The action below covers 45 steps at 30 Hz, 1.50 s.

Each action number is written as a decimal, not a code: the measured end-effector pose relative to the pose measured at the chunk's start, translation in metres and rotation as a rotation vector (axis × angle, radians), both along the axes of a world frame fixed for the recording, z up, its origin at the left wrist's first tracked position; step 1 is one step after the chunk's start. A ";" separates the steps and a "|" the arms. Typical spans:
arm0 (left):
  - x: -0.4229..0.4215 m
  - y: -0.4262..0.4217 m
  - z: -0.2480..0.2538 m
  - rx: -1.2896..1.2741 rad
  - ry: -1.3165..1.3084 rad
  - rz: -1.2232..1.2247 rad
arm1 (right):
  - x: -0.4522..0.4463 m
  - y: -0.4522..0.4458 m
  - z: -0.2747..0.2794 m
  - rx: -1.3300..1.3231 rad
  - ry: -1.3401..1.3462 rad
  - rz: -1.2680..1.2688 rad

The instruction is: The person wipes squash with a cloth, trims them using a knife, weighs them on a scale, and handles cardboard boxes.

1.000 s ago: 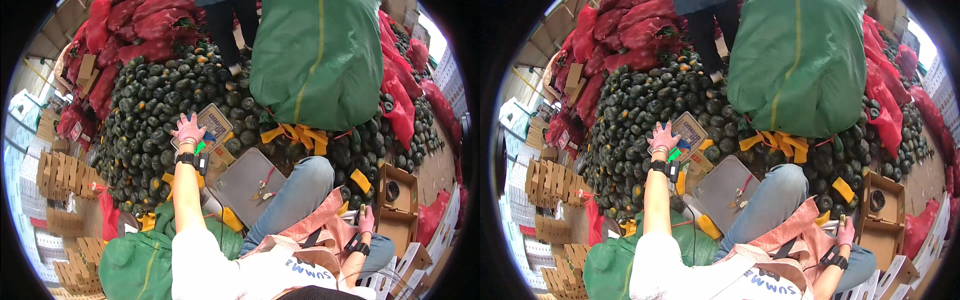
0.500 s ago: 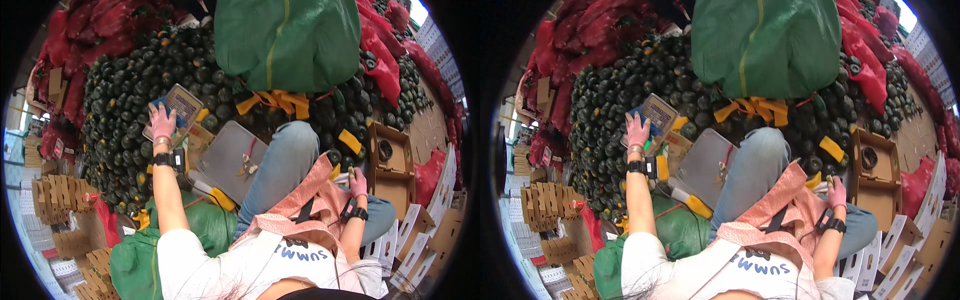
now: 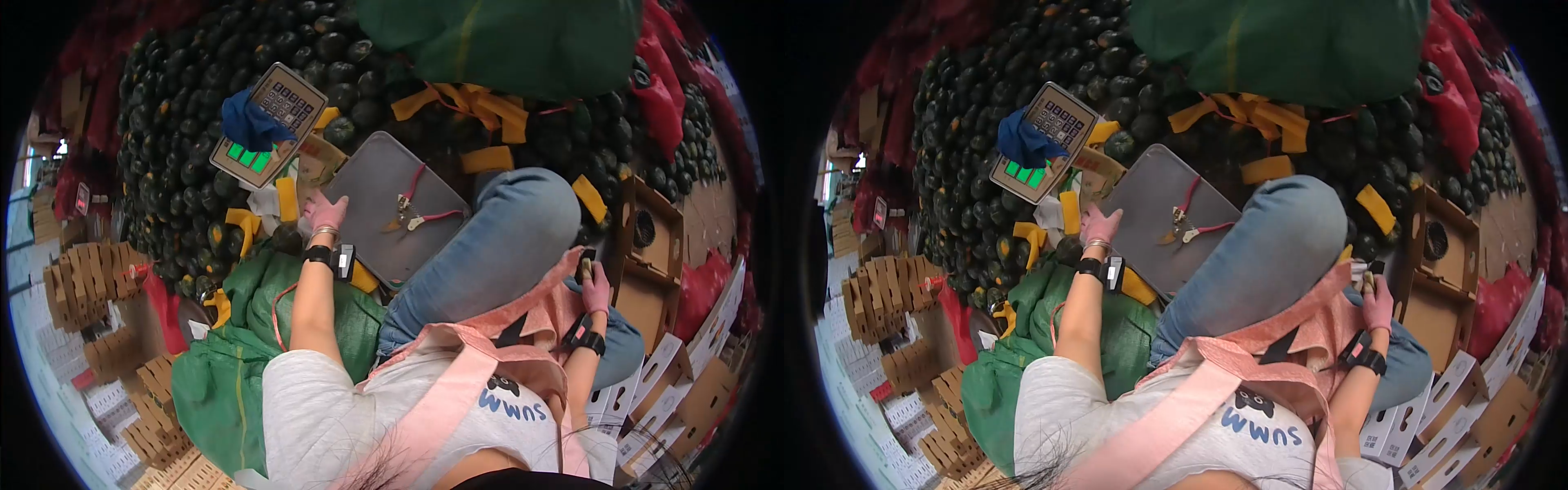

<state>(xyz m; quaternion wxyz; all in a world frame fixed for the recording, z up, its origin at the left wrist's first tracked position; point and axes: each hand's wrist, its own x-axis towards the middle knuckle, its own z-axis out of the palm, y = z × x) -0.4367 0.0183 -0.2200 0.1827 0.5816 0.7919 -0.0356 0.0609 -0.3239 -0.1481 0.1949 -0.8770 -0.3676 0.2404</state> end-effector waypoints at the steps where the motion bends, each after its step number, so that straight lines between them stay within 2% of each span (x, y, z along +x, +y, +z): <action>1: 0.001 0.005 -0.004 -0.064 -0.022 0.070 | -0.003 0.000 0.003 -0.013 -0.009 -0.008; 4: 0.009 0.041 0.000 -0.020 -0.227 0.212 | -0.004 0.002 0.005 -0.035 0.026 -0.027; 5: 0.011 0.057 -0.010 0.054 -0.195 0.261 | -0.004 0.002 0.002 -0.037 0.038 -0.006; 8: 0.015 0.101 -0.052 0.237 -0.247 -0.111 | -0.003 0.002 -0.008 -0.036 0.110 0.021; 10: 0.047 0.113 -0.050 0.363 -0.367 -0.161 | -0.007 0.001 -0.021 -0.010 0.115 -0.013; 11: 0.062 0.122 -0.047 0.324 -0.323 -0.134 | -0.007 0.002 -0.024 -0.099 0.099 0.059; 12: 0.063 0.135 -0.069 0.350 -0.137 -0.261 | -0.006 0.003 -0.027 -0.187 0.080 0.128; 14: 0.077 0.161 -0.054 0.062 0.048 -0.284 | -0.005 -0.005 -0.032 -0.195 0.086 0.105; 16: 0.079 0.185 -0.062 -0.139 0.062 -0.247 | 0.000 -0.015 -0.034 -0.205 0.101 0.074; 18: 0.078 0.194 -0.077 -0.149 0.084 -0.159 | 0.008 -0.033 -0.042 -0.191 0.159 -0.003; 20: 0.093 0.195 -0.046 -0.258 0.070 -0.095 | 0.019 -0.061 -0.067 -0.118 0.288 -0.161; 22: 0.092 0.197 -0.050 -0.251 0.114 -0.078 | 0.028 -0.083 -0.091 -0.064 0.405 -0.314; 23: 0.093 0.199 -0.050 -0.266 0.137 -0.053 | 0.031 -0.089 -0.096 -0.110 0.379 -0.291; 24: 0.094 0.198 -0.050 -0.229 0.180 -0.071 | 0.030 -0.086 -0.095 -0.155 0.353 -0.267; 26: 0.100 0.193 -0.043 -0.161 0.262 -0.102 | 0.012 -0.029 -0.043 -0.332 0.167 -0.057; 30: 0.098 0.183 -0.042 0.341 0.226 -0.196 | 0.012 0.001 -0.022 -0.298 0.217 -0.076; 31: 0.120 0.183 -0.007 0.268 0.131 -0.077 | 0.013 0.004 -0.023 -0.302 0.218 -0.075; 34: 0.126 0.197 -0.034 0.418 -0.502 -0.050 | 0.012 0.010 -0.022 -0.274 0.190 -0.019; 35: 0.127 0.193 -0.034 0.286 -0.595 -0.054 | 0.012 0.013 -0.021 -0.255 0.173 0.009; 38: 0.112 0.158 -0.031 0.268 -0.534 -0.221 | 0.012 0.012 -0.016 -0.303 0.067 0.153; 40: 0.085 0.130 -0.034 0.187 -0.649 0.009 | 0.008 0.013 -0.013 -0.299 0.096 0.107; 42: 0.046 0.099 -0.054 0.216 -0.614 0.232 | 0.015 0.001 -0.030 -0.252 0.145 0.101; 44: 0.031 0.077 -0.034 0.246 -0.895 0.617 | 0.025 -0.017 -0.054 -0.202 0.214 0.058; 45: 0.007 0.073 -0.054 0.373 -0.824 0.431 | 0.025 -0.014 -0.051 -0.264 0.187 0.082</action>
